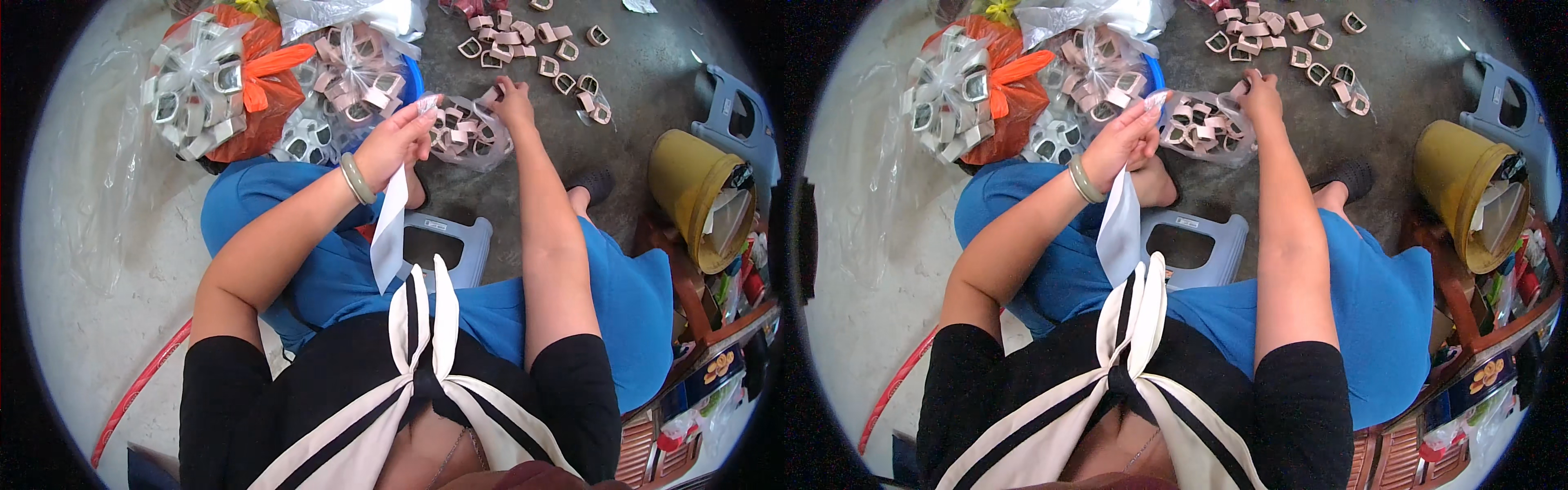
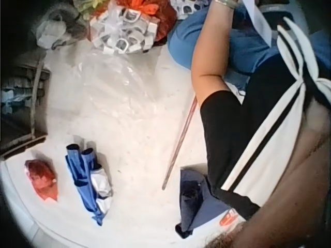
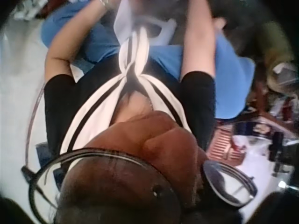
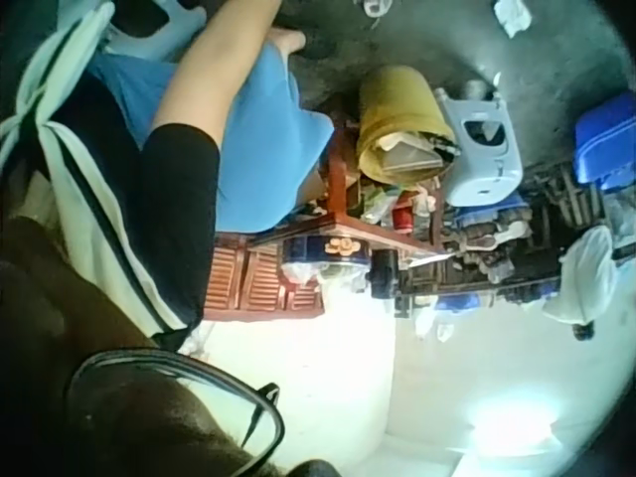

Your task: Sorting small pink shoe components and placing them into plastic bags for organization.

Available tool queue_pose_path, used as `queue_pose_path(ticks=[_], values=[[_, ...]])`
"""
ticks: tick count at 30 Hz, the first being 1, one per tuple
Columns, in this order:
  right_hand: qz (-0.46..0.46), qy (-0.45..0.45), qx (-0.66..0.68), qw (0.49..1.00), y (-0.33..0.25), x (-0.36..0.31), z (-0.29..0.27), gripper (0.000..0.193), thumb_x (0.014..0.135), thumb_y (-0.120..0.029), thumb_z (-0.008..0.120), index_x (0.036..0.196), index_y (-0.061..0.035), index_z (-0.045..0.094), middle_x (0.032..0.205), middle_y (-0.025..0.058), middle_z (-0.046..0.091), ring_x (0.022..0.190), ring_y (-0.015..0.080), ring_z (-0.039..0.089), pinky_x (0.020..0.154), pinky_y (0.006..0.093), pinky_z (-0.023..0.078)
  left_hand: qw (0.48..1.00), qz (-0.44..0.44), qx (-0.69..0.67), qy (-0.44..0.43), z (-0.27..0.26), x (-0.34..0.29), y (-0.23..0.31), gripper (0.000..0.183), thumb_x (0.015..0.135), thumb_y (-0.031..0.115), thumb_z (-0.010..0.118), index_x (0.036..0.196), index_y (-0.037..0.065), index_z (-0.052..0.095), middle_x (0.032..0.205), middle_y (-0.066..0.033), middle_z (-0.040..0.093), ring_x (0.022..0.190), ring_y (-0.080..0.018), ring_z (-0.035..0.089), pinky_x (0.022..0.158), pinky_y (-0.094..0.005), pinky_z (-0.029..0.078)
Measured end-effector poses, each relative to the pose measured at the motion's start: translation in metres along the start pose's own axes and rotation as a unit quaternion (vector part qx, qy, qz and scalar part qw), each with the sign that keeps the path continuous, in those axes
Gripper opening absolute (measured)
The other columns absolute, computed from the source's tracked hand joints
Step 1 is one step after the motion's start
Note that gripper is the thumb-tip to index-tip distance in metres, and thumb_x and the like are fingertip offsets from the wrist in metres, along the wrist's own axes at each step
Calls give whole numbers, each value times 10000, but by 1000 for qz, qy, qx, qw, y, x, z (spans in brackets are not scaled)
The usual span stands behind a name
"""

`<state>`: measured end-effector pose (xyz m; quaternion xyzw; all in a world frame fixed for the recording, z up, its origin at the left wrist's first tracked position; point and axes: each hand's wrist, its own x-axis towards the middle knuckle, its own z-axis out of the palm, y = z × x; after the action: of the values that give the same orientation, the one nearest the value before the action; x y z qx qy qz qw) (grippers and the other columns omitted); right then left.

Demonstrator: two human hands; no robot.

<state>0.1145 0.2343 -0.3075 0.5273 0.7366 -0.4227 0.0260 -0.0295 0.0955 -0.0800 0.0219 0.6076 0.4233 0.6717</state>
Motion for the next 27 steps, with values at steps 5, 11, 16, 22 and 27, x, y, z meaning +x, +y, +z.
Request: queue_pose_path(ticks=[5, 11, 16, 22, 27], values=[[-55, 15, -126, 990, -30, -21, 7, 492, 628, -167, 700, 1107, -183, 590, 1250, 165, 420, 999, 339, 551, 839, 407, 483, 1000, 2, 9, -10, -4, -5, 2, 417, 928, 285, 495, 1304, 114, 435, 588, 38, 466, 489, -6, 395, 440, -138, 269], [-32, 73, 3, 997, 21, 2, 16, 389, 615, -230, 712, 975, -91, 659, 950, 133, 618, 927, 280, 594, 769, 387, 499, 1000, 8, 16, -18, 6, 3, 5, 431, 929, 290, 490, 1319, 121, 418, 590, 38, 464, 484, -7, 388, 435, -141, 268], [88, -138, 489, 857, -23, -4, -68, 419, 797, -293, 655, 1117, -41, 555, 951, 70, 638, 705, 172, 645, 593, 227, 502, 999, 10, 8, 39, -5, 0, 5, 423, 953, 292, 443, 1358, 199, 362, 565, 32, 441, 380, -13, 287, 348, -158, 222], [-59, -477, 240, 844, -83, -36, -74, 337, 794, -278, 664, 1030, -41, 621, 867, 62, 658, 689, 149, 656, 576, 232, 519, 999, 27, 5, 25, -15, 14, -2, 422, 934, 313, 470, 1322, 159, 409, 568, 37, 462, 423, -16, 350, 391, -150, 258], [-6, -375, 319, 870, -56, -20, -66, 320, 775, -300, 670, 971, -46, 674, 818, 25, 674, 590, 111, 606, 529, 252, 490, 999, 20, 23, 33, -17, 8, -1, 404, 929, 307, 481, 1301, 156, 436, 560, 46, 447, 434, -15, 352, 398, -155, 242]])
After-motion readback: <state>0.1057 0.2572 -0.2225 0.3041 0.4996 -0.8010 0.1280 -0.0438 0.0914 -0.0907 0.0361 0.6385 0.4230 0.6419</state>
